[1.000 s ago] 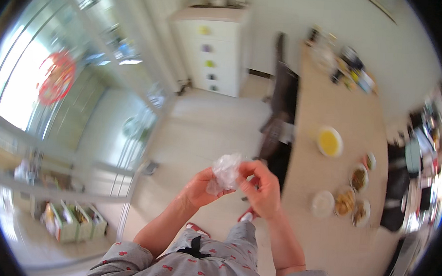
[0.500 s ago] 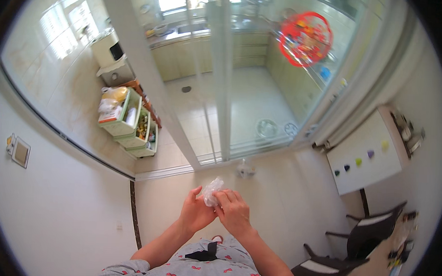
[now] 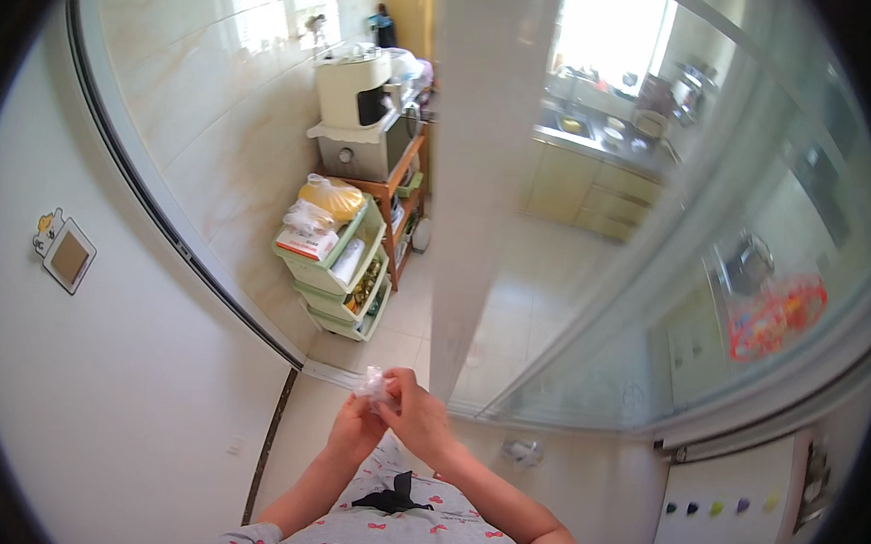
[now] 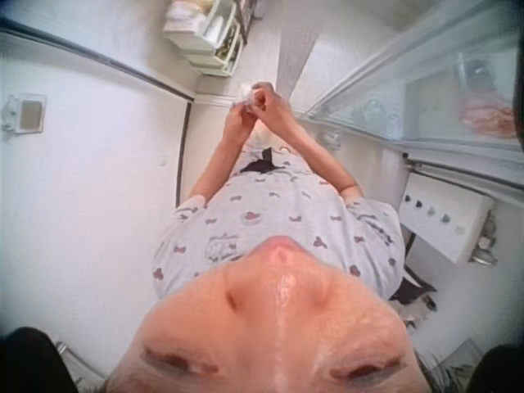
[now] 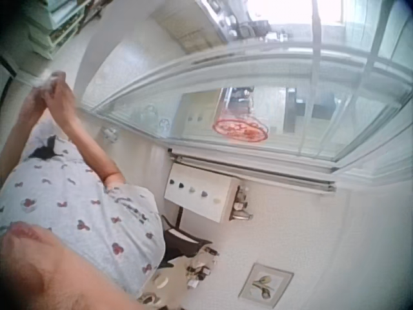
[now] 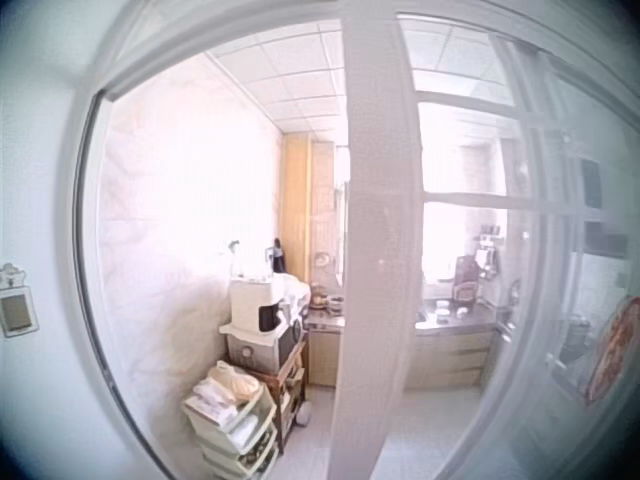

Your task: The person serves a yellow liquid from a pot into a bowl using a ladle, then carries the bowl to a dining table and places it among other dishes. The person also retrieves a small bowl of sliced fruit from a rice cooker and places it on the table.

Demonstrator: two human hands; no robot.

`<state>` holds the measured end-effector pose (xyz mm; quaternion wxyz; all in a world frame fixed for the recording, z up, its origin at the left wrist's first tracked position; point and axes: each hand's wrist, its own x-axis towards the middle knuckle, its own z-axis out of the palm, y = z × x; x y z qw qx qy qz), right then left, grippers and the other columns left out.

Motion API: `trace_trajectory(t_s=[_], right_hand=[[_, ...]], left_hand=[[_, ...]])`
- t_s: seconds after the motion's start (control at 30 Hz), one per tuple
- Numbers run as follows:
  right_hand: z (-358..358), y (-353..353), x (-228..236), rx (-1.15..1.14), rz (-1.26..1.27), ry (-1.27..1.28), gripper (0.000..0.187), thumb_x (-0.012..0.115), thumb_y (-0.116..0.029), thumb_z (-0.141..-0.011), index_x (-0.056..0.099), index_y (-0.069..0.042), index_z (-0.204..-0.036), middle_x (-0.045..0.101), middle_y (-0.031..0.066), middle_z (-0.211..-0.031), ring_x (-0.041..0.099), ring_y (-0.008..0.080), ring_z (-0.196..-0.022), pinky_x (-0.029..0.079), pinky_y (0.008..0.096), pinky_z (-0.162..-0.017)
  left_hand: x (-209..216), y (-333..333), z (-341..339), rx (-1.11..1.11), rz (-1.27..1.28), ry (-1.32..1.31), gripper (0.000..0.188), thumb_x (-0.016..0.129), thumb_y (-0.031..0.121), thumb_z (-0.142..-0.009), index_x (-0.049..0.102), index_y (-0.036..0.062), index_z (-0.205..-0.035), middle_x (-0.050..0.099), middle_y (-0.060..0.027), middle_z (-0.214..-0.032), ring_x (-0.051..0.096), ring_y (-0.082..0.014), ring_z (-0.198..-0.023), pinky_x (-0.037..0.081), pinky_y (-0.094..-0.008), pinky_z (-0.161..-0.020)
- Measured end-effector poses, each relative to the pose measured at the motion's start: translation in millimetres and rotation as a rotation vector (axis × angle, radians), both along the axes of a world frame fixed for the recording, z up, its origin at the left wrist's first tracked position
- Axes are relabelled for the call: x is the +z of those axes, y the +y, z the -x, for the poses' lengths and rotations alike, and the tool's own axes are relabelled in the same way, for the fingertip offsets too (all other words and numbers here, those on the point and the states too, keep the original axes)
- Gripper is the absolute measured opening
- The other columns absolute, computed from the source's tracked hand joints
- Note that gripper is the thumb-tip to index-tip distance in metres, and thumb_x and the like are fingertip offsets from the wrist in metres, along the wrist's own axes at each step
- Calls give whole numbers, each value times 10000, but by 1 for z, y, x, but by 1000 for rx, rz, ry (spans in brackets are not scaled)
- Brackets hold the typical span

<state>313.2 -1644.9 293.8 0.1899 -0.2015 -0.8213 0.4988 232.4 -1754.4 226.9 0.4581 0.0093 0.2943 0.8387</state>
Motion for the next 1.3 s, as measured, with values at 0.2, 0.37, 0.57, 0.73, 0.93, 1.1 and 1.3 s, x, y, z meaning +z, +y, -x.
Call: trace_trajectory(t_s=[0.2,0.37,0.57,0.73,0.93,1.1,1.3], right_hand=[[156,26,-29,89,-489,0,243,625,-142,-823,608,-150,-1065,668,52,-945,657,243,-887,525,364,-719],[270,64,-54,11,-371,-207,181,596,-145,-839,617,-129,-1019,664,53,-925,655,247,-864,514,372,-689],[334,165,-102,-183,-325,-494,196,611,-198,-849,631,-148,-1037,695,83,-914,665,287,-884,513,416,-721],[290,237,-153,-458,-91,-682,234,626,-259,-830,642,-147,-1034,709,88,-950,668,295,-911,519,427,-759],[253,253,-186,-515,-121,-848,243,604,-291,-828,659,-155,-1022,710,91,-922,669,309,-906,519,442,-771],[202,299,-234,-813,-19,-997,205,595,-255,-835,655,-172,-1012,701,116,-955,667,327,-932,518,470,-785],[131,365,-315,-1131,252,-983,188,611,-239,-814,670,-163,-976,685,111,-1042,644,304,-1004,517,450,-837]], left_hand=[[-39,31,141,107,-20,-150,278,363,210,-1021,530,81,-1202,613,-81,-1148,613,-205,-1054,520,-368,-906],[-56,51,261,-187,-84,-274,358,446,269,-941,486,148,-1276,557,-80,-1260,541,-227,-1169,463,-518,-958],[-18,84,385,-131,367,-53,541,520,193,-894,364,157,-1411,351,-123,-1455,363,-286,-1343,352,-547,-1046],[-27,119,455,-215,345,-42,497,476,123,-904,387,110,-1392,409,-144,-1425,404,-292,-1325,367,-567,-1050],[-29,175,478,-341,321,-173,470,444,62,-891,408,95,-1359,437,-155,-1396,400,-312,-1330,342,-563,-1077],[-25,242,477,-433,312,-120,358,460,98,-915,484,105,-1273,534,-164,-1314,488,-321,-1265,385,-574,-1061],[-35,355,450,-550,330,-72,396,485,134,-916,487,113,-1312,513,-164,-1366,450,-314,-1314,349,-547,-1097]])
